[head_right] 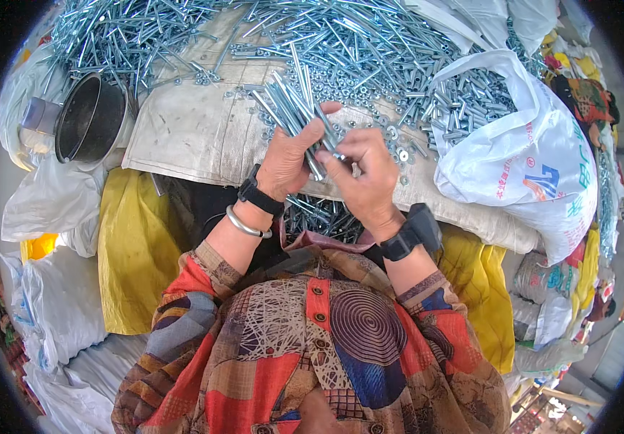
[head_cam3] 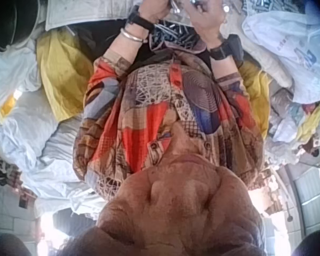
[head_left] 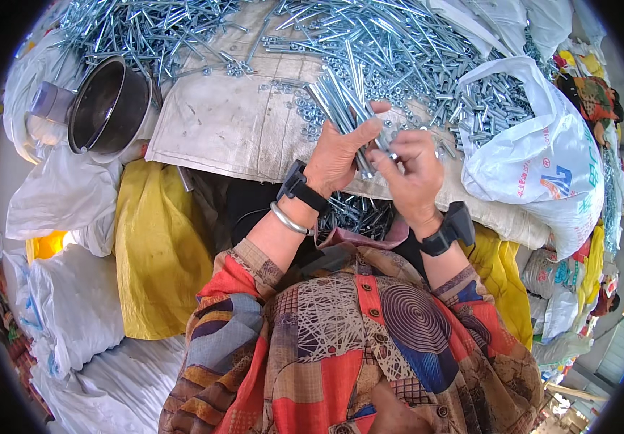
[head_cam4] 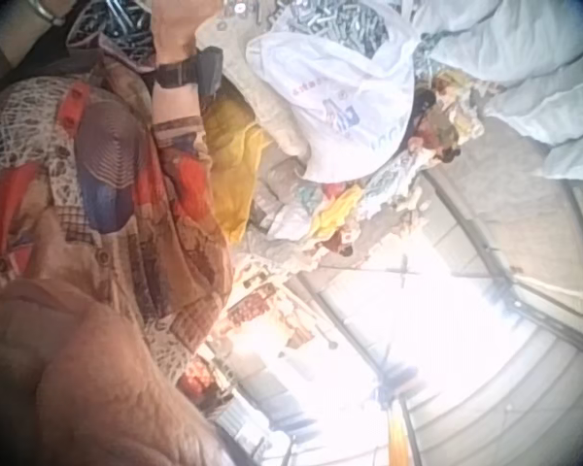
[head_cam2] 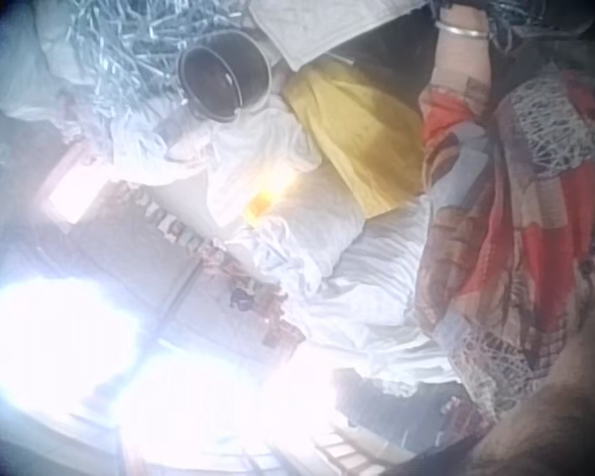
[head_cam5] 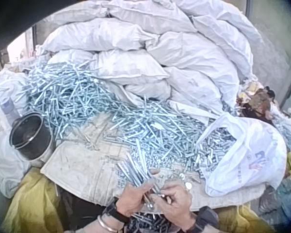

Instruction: Assembling long metal bolts by placing a washer on each one and grouping them.

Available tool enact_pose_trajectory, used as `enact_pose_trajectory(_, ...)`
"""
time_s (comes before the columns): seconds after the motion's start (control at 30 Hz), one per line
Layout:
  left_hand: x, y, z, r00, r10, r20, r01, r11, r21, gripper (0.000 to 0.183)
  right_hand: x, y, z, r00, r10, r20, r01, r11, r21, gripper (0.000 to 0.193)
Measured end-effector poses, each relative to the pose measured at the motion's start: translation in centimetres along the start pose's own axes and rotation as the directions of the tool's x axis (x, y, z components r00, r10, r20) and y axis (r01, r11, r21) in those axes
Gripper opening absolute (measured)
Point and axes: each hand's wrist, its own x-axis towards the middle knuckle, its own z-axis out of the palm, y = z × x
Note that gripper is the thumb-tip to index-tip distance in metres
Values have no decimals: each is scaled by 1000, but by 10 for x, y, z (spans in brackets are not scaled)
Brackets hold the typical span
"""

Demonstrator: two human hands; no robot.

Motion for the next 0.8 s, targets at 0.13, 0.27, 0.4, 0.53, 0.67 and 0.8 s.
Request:
enact_pose_trajectory(0.13, -2, 1, -1, 989, 61, -133, -23, 962, 272, 21, 4, 5, -12, 987, -48, 152, 48, 999, 3, 30)
enact_pose_trajectory(0.27, 3, -5, -7, 966, 250, -66, -142, 726, 673, 13, 25, -9, -29, 999, 23, 35, -26, 996, 82, 32)
enact_pose_trajectory(0.4, 8, -38, -35, 922, 387, 17, -244, 546, 801, 20, 44, -42, -31, 983, -114, 147, 109, 993, 45, 39)
enact_pose_trajectory(0.53, 4, -32, -19, 927, 365, 84, -285, 542, 790, 24, 51, -68, -21, 957, -55, 284, 96, 986, -133, 41)
enact_pose_trajectory(0.67, 2, -27, -14, 892, 416, 177, -375, 461, 805, 24, 55, -64, -20, 943, -72, 325, 155, 958, -240, 40)
enact_pose_trajectory(0.8, 6, -36, -24, 873, 446, 199, -388, 388, 836, 27, 60, -72, -21, 900, -55, 432, 214, 919, -330, 30)
